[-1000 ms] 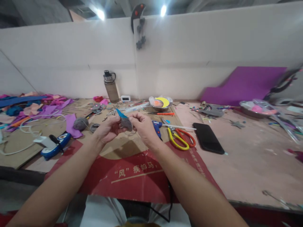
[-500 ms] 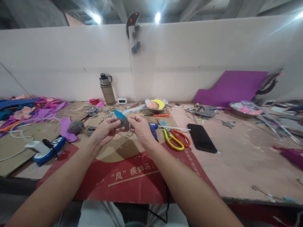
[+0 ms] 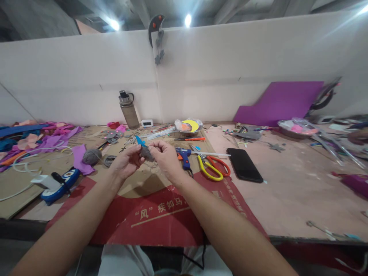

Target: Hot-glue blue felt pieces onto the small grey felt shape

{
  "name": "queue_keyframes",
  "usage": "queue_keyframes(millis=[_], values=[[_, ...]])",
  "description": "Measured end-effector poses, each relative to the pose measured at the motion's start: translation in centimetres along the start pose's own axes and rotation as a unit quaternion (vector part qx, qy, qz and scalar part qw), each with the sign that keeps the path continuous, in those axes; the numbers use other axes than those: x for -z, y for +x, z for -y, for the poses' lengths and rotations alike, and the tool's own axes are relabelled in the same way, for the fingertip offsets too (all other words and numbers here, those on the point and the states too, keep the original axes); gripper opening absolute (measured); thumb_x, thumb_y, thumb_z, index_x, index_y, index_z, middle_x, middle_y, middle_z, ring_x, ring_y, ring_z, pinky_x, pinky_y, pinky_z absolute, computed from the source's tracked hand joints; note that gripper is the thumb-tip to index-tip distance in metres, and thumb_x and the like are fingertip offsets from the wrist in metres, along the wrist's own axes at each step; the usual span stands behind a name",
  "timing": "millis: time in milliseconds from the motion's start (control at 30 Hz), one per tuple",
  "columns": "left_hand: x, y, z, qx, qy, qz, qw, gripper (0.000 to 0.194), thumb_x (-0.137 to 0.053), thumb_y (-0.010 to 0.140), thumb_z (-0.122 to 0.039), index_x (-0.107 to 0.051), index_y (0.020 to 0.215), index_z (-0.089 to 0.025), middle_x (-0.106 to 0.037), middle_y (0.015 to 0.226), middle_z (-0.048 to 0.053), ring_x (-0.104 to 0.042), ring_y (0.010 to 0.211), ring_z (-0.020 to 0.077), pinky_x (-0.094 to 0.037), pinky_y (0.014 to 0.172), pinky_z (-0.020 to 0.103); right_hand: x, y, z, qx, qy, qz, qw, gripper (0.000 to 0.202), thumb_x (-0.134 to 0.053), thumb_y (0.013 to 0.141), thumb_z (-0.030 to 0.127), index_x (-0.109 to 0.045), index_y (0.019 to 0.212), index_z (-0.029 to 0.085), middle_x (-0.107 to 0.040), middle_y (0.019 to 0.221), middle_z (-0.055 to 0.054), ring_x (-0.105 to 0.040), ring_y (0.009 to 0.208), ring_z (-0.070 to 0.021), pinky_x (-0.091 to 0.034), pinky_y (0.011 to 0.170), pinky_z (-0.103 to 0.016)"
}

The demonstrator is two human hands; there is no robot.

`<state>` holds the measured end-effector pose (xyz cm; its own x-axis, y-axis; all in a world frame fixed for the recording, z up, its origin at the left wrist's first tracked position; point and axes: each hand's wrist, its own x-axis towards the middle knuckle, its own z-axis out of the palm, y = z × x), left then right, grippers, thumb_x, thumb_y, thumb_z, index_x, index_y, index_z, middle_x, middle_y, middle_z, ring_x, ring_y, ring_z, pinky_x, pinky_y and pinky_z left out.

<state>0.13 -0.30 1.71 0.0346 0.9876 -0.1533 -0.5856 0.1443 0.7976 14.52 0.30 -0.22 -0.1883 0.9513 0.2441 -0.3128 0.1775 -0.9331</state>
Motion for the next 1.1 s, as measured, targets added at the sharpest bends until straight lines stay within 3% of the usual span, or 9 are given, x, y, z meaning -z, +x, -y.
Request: queue_keyframes(millis=[167,300,433,600,733,867,1000,1100], values=[[0.4,0.4,0.5,-0.019,0.011,0.004,1.0,0.009,-0.073,0.074,-0.005,-0.066,0.074,-0.01,-0.067,0.069,0.002,-0.061,0.054,0.0068,-0.057,0.053,0.014,0.0,0.1,0.3,-0.014,0.029,-0.018,0.999,0.025,-0.069,0.069,0.04,-0.059,0.075,0.018,-0.044,0.061,0.007,-0.037,0.053,-0.0068,-0.03,0.052,-0.022],[0.2,0.5,1.0,-0.042,0.046,0.036,0.997,0.017,-0.079,0.067,-0.006,-0.067,0.078,-0.01,-0.072,0.081,0.005,-0.068,0.066,0.0106,-0.06,0.062,0.018,0.0,0.2,0.5,-0.022,0.04,-0.058,0.997,0.025,-0.069,0.065,0.04,-0.059,0.073,0.018,-0.047,0.062,0.006,-0.039,0.055,-0.0072,-0.032,0.053,-0.022],[0.0,0.4,1.4,-0.056,0.108,0.029,0.992,0.03,-0.087,0.061,-0.02,-0.066,0.08,-0.012,-0.07,0.074,0.003,-0.065,0.059,0.0107,-0.055,0.049,0.018,-0.1,0.4,0.0,0.005,0.024,-0.081,0.996,0.023,-0.067,0.068,0.038,-0.06,0.074,0.018,-0.048,0.063,0.006,-0.037,0.055,-0.0073,-0.029,0.052,-0.022],[-0.2,0.2,2.3,-0.187,0.185,-0.024,0.965,0.04,-0.087,0.061,-0.035,-0.054,0.077,-0.018,-0.06,0.066,-0.004,-0.058,0.053,0.0099,-0.047,0.04,0.018,-0.1,0.6,-0.7,0.014,0.029,-0.108,0.994,0.022,-0.067,0.069,0.038,-0.058,0.072,0.018,-0.048,0.061,0.006,-0.036,0.055,-0.0074,-0.031,0.052,-0.023],[-0.5,-0.1,2.7,-0.264,0.252,-0.02,0.931,0.036,-0.083,0.067,-0.037,-0.057,0.083,-0.019,-0.059,0.071,-0.003,-0.056,0.054,0.01,-0.047,0.04,0.019,0.1,0.7,-1.0,0.017,0.039,-0.105,0.994,0.024,-0.067,0.071,0.04,-0.059,0.075,0.018,-0.052,0.064,0.005,-0.041,0.057,-0.0082,-0.035,0.055,-0.023],[-0.9,-0.2,2.7,-0.231,0.19,-0.023,0.954,0.042,-0.084,0.064,-0.037,-0.055,0.088,-0.02,-0.061,0.072,-0.004,-0.055,0.053,0.0092,-0.044,0.043,0.02,-0.1,0.5,-0.9,0.026,0.034,-0.107,0.993,0.025,-0.067,0.072,0.041,-0.06,0.076,0.018,-0.053,0.067,0.004,-0.043,0.059,-0.0089,-0.037,0.057,-0.024],[-1.2,-0.1,2.5,-0.15,0.138,0.01,0.979,0.04,-0.085,0.062,-0.042,-0.058,0.076,-0.016,-0.06,0.066,-0.002,-0.054,0.052,0.0082,-0.041,0.046,0.02,-0.4,0.0,-0.6,0.034,-0.004,-0.103,0.994,0.023,-0.065,0.073,0.041,-0.06,0.075,0.018,-0.048,0.064,0.005,-0.038,0.057,-0.0091,-0.034,0.055,-0.024],[-1.2,0.0,2.3,-0.125,0.126,0.034,0.984,0.038,-0.086,0.061,-0.039,-0.059,0.069,-0.014,-0.057,0.063,-0.002,-0.051,0.052,0.0072,-0.038,0.046,0.02,-0.4,-0.2,-0.5,0.041,-0.025,-0.098,0.994,0.023,-0.065,0.074,0.04,-0.06,0.076,0.018,-0.045,0.063,0.005,-0.038,0.057,-0.0095,-0.034,0.055,-0.025]])
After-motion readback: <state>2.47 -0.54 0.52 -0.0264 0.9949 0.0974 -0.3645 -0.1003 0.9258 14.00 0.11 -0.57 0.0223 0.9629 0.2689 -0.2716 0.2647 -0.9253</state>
